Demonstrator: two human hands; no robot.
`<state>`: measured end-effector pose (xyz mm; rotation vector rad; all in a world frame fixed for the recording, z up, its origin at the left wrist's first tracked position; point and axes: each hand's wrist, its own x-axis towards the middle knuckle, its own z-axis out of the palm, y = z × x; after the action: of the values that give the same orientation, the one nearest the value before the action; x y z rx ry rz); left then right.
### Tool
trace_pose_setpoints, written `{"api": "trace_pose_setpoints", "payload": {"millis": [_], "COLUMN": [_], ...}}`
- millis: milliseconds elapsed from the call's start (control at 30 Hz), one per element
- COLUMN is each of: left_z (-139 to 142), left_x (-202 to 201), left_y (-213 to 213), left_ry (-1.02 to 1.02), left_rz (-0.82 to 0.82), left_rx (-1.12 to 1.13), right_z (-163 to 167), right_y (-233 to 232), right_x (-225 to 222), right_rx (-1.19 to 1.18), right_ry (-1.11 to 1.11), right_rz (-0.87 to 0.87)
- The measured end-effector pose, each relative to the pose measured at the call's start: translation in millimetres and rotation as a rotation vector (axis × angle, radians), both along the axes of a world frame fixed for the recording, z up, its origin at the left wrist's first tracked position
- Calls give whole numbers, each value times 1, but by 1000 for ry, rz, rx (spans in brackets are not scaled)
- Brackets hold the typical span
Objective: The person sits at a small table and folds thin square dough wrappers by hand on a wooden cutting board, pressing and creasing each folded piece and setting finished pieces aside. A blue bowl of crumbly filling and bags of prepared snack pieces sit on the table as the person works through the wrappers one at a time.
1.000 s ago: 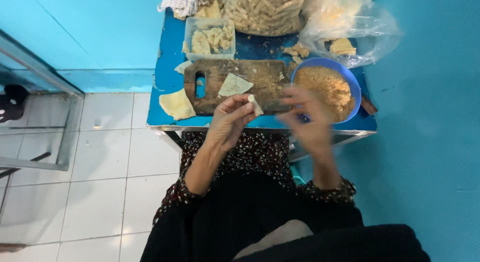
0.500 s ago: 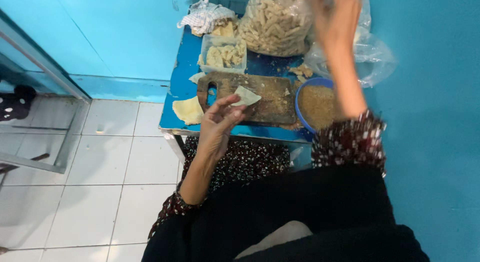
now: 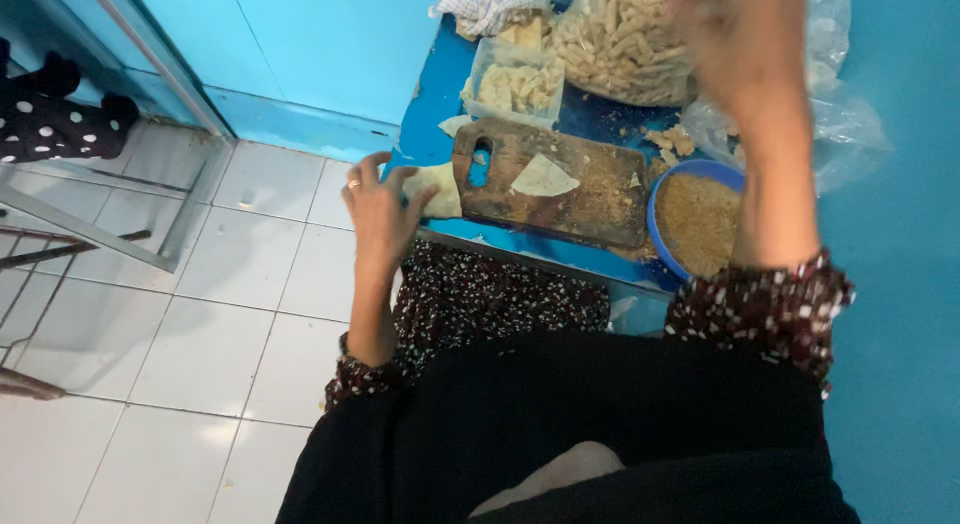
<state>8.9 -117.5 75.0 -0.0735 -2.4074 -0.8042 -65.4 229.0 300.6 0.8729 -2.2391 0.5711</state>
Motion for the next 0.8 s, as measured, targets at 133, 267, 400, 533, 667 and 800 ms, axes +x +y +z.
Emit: {"api": "trace_pose_setpoints", "payload": {"millis": [133,267,400,533,667,800], "left_z": [-15,-23,-17,-7,-3,-6], "left_x": [-12,-16,-17,-17,-23,-34], "left_y": [17,25,27,36,70,107], "left_ry": [-75,-67,-74,8,75,91], "left_rz": [19,-21,38,12,-152,-211], "left_rx": [-24,56,-36,14,8,-67], "right_z": [-46,-102,-139,-145,-135,-134], "right_y": [-23,-50,-52,-30,19,77], "right_x": [55,67,59,49,56,74], "right_rx": [64,177,-74,-189,-349,-150], "right_ry": [-472,-512,-483,-439,-384,-263], "right_rz": [58,-17,51,-37,-170,-389]}}
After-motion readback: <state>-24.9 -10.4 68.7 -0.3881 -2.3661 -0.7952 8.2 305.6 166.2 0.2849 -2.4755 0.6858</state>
